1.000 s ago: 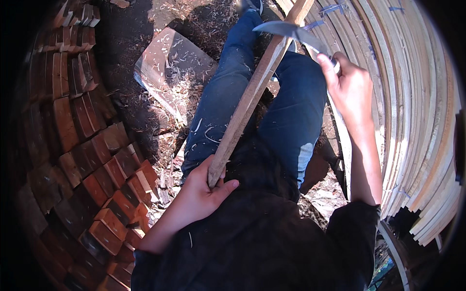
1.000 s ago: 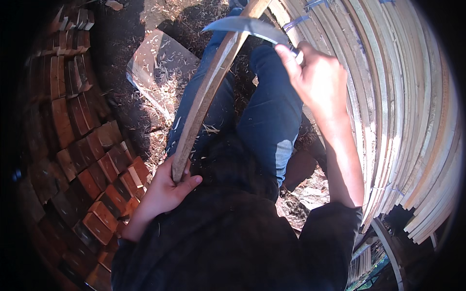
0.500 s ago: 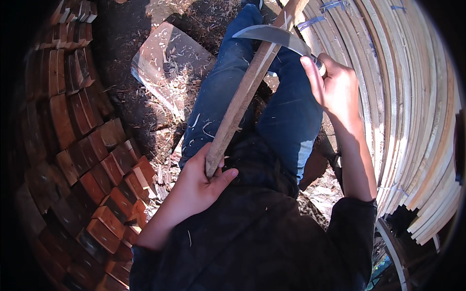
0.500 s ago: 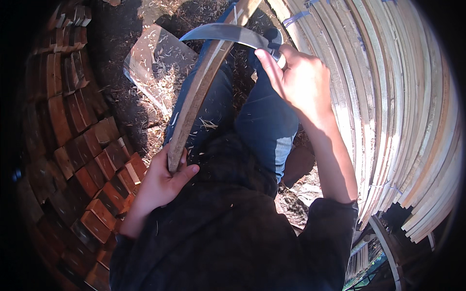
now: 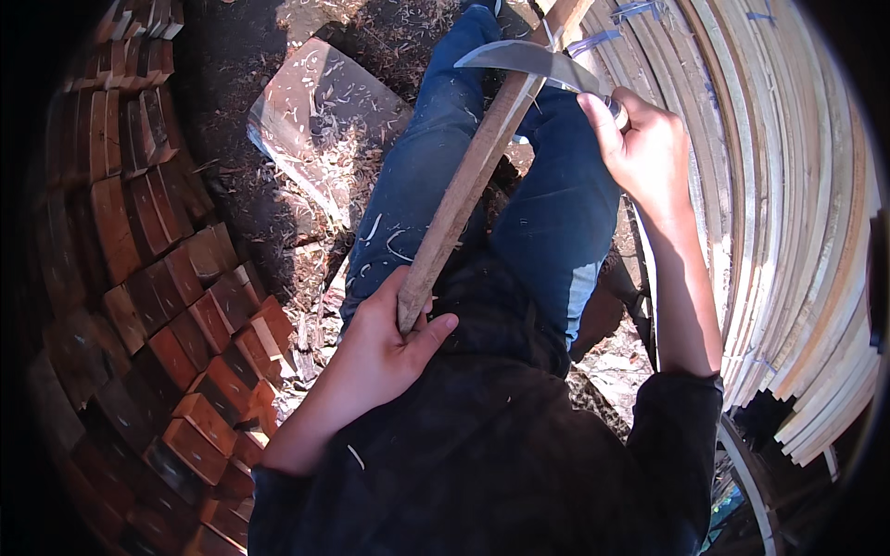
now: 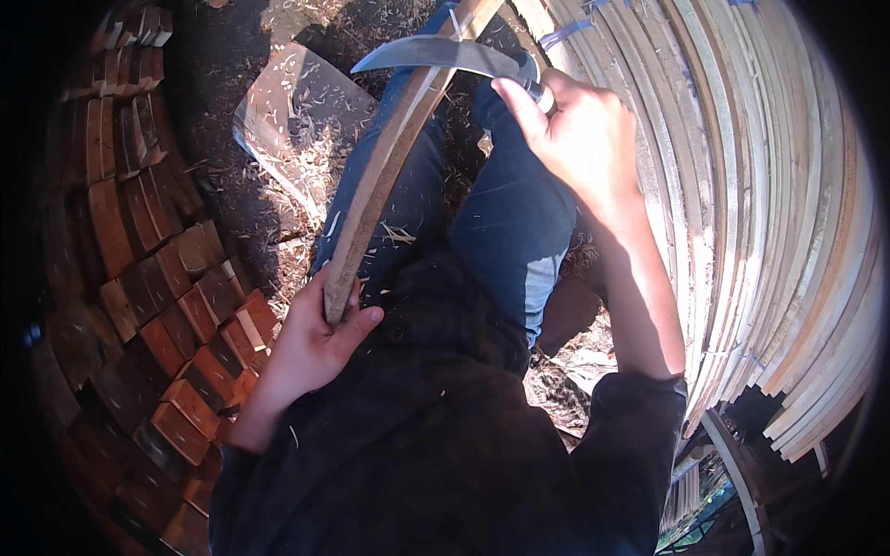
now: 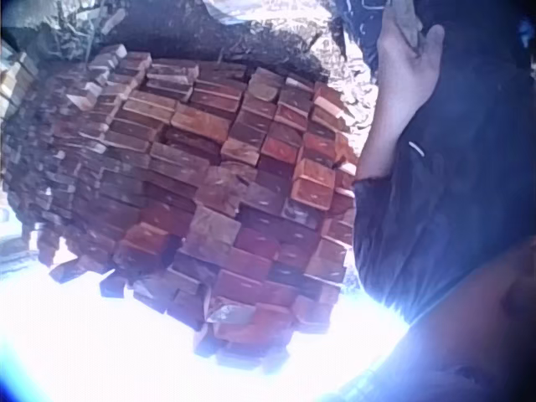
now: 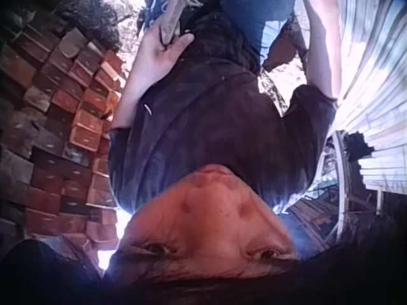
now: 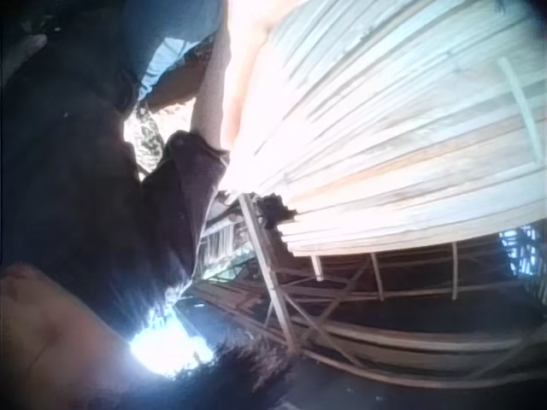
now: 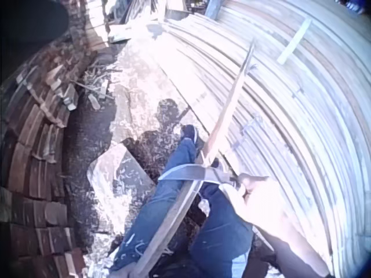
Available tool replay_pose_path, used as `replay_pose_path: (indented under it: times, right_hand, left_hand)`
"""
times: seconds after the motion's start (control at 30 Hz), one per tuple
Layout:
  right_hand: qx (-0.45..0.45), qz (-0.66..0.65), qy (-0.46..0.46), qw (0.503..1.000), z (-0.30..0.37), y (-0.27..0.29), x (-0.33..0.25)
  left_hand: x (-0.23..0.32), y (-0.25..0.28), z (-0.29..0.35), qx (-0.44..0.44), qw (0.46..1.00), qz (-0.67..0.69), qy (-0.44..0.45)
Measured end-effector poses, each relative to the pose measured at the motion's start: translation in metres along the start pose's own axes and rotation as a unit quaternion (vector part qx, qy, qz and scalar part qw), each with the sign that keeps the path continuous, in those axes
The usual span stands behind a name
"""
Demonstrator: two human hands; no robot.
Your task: The person sits on the ground and uses a curved knife to shave thin strips from a long wooden plank held between their legs. They repeatedly scrape the blade along the wood to remove shavings and smooth the surface.
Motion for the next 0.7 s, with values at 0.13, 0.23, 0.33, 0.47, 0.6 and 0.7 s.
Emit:
replay_pose_path:
  times: [0.13,0.23,0.33,0.47,0.6,0.7]
  right_hand:
    - [-0.009,0.009,0.015,1.000,0.016,0.005,-0.019]
    - [0.053,0.057,0.049,0.996,0.005,0.010,-0.009]
    - [0.083,0.066,0.045,0.993,0.008,-0.002,-0.008]
    - [0.131,0.114,0.110,0.979,0.007,0.013,-0.014]
    - [0.159,0.186,0.065,0.967,-0.003,0.048,0.014]
    - [0.116,0.029,-0.001,0.993,0.016,0.053,0.044]
  left_hand:
    - [-0.022,-0.005,0.011,-0.024,1.000,0.015,-0.001]
    - [-0.009,-0.008,0.007,-0.022,0.997,0.066,-0.023]
    - [-0.015,-0.011,0.003,-0.097,0.986,0.132,-0.027]
    - [-0.025,-0.031,0.016,-0.253,0.887,0.384,0.042]
    - [-0.027,-0.027,0.027,-0.250,0.878,0.406,0.046]
    - [-0.026,-0.024,0.030,-0.177,0.941,0.287,0.036]
Point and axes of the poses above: each hand's wrist, its own z-axis away from the middle knuckle, its own y-axis out of the back of the hand, x = y × z, the point moved 8 cm from there along -z, towards the middle knuckle, and after that the axes turned 12 degrees about -x, right-handed, at the moved point
